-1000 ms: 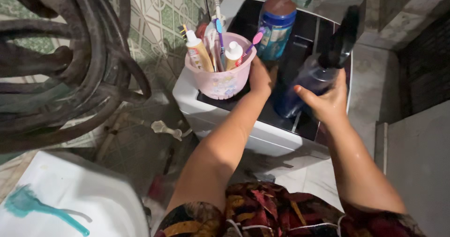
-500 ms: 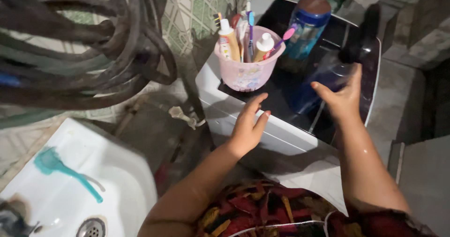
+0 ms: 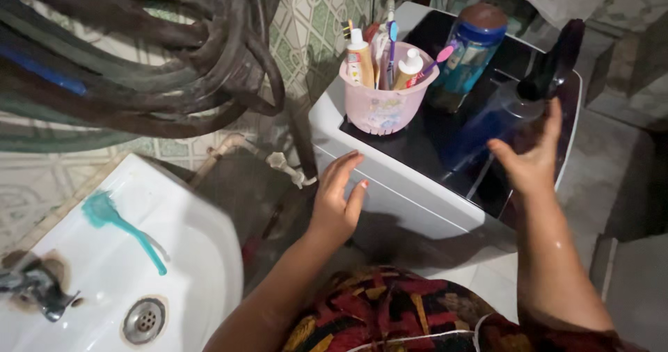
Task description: The person cleans a bathroom sink and faucet by applying a blue cleaning liquid from a spray bottle and scrubbing the surfaces with a light blue sponge.
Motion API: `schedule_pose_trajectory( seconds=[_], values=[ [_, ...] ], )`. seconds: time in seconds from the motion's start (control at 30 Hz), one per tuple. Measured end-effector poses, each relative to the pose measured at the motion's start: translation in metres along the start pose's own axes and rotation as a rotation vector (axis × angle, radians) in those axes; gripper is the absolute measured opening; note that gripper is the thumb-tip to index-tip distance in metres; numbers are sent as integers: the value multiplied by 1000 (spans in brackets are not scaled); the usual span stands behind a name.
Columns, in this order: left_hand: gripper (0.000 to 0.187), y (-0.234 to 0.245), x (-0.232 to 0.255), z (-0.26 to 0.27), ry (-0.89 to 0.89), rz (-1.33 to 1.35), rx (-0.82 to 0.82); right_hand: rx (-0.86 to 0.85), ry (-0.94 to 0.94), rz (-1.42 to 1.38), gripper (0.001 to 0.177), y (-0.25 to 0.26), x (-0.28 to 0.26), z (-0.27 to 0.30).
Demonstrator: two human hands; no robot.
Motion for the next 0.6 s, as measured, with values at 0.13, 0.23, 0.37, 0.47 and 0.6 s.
schedule_pose_trajectory(
  seconds=[0.13,0.23,0.37,0.47,0.6],
  values=[
    [39,23,1,16,1,-73,35,48,45,82,84,27,-35,6],
    [39,48,10,38,-105,-153,146,106,203,155,68,40,-59,5],
    [39,92,3,81,54,-321,247,123,358,132,45,28,-72,11],
    [40,129,-7,129,153,-390,363,14,300,57,47,-22,-68,12],
    [41,183,-19,210,278,-559,523,-247,235,-149,45,-146,-94,20]
  ],
)
Point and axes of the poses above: each hand's wrist, its own z-axis away from the middle knuckle, its own y-axis out of the back of the hand, x = y × z, the point moved 6 cm from there along -z, towards the middle knuckle, and after that the axes turned 15 degrees about y, right-handed, at the moved point
